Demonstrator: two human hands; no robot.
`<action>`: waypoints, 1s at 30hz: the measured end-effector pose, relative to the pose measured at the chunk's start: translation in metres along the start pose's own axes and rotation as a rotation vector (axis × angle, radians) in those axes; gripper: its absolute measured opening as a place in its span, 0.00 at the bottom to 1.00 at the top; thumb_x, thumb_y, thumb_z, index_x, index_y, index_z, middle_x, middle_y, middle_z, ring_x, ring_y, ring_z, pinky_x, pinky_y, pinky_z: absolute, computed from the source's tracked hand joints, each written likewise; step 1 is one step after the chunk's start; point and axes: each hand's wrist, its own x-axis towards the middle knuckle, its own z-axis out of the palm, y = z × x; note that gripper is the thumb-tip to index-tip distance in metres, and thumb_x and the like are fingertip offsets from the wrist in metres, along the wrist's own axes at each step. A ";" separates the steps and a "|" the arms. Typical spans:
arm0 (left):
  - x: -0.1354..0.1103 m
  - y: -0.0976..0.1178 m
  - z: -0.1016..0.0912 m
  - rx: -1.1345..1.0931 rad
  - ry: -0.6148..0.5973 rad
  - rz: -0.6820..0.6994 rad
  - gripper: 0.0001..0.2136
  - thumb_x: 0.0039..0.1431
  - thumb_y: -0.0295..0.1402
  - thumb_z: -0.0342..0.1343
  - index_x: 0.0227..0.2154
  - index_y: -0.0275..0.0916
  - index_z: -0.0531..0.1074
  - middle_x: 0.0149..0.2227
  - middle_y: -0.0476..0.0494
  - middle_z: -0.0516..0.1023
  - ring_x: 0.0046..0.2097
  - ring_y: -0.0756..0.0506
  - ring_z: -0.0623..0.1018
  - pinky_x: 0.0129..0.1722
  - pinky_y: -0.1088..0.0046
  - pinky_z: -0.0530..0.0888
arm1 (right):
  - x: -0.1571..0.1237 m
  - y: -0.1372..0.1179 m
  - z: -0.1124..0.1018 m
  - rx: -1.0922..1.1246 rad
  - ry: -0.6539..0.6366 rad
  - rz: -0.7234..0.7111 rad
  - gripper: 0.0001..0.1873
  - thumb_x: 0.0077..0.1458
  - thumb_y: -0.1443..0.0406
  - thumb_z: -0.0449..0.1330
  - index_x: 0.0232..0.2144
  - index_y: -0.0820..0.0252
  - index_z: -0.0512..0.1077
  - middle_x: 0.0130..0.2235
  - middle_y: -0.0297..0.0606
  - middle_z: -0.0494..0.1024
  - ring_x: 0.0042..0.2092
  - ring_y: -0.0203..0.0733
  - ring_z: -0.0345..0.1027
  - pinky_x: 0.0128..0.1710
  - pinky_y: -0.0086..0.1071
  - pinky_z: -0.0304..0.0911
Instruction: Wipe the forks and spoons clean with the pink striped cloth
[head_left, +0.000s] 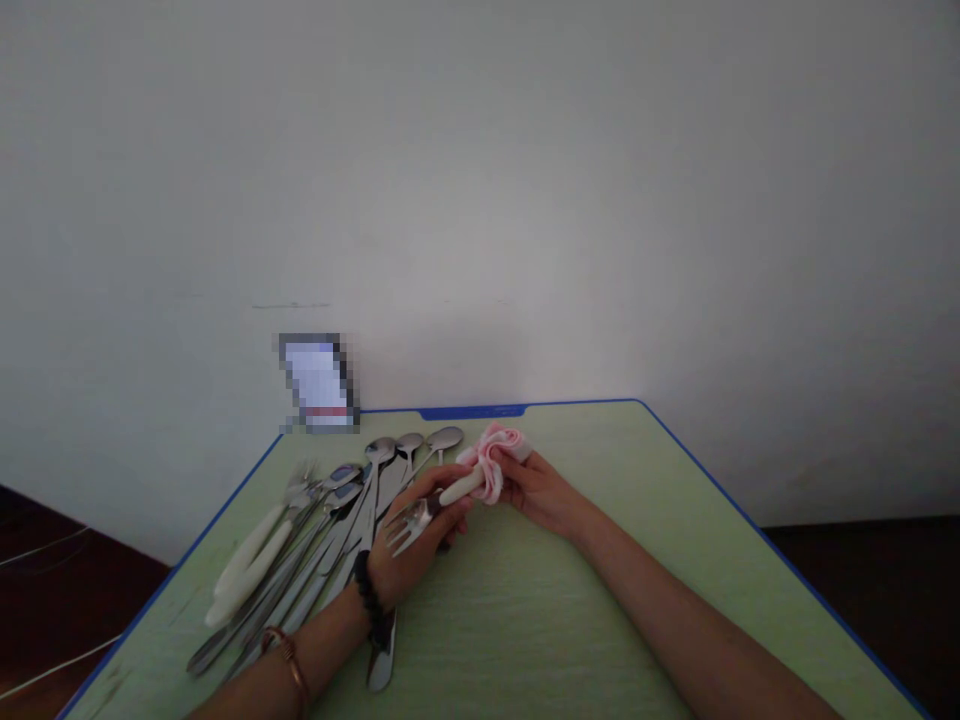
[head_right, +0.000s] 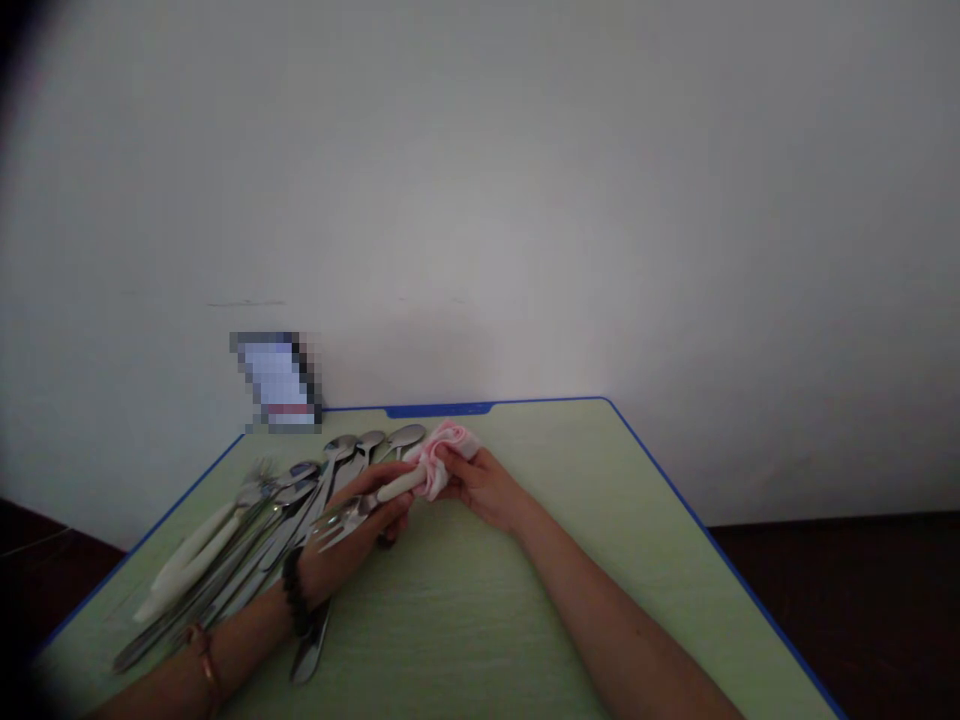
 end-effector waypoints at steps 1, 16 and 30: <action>0.000 0.001 0.000 -0.006 0.002 -0.005 0.17 0.53 0.36 0.56 0.45 0.36 0.66 0.22 0.53 0.70 0.22 0.53 0.68 0.21 0.79 0.65 | 0.000 0.000 0.000 -0.002 -0.001 -0.001 0.14 0.43 0.59 0.64 0.31 0.63 0.73 0.29 0.35 0.77 0.29 0.33 0.70 0.31 0.28 0.66; 0.001 0.003 0.000 -0.008 0.115 0.080 0.16 0.56 0.43 0.50 0.41 0.35 0.67 0.22 0.54 0.66 0.17 0.56 0.65 0.16 0.80 0.63 | 0.011 0.003 -0.004 0.240 0.261 -0.094 0.10 0.42 0.63 0.64 0.29 0.60 0.70 0.30 0.32 0.75 0.31 0.33 0.67 0.31 0.28 0.64; -0.002 0.005 0.006 -0.035 0.019 0.017 0.17 0.62 0.47 0.38 0.36 0.38 0.63 0.24 0.52 0.68 0.19 0.53 0.62 0.18 0.77 0.61 | 0.014 0.003 -0.007 0.343 0.213 -0.028 0.05 0.39 0.73 0.55 0.22 0.61 0.69 0.22 0.31 0.72 0.26 0.33 0.64 0.33 0.30 0.61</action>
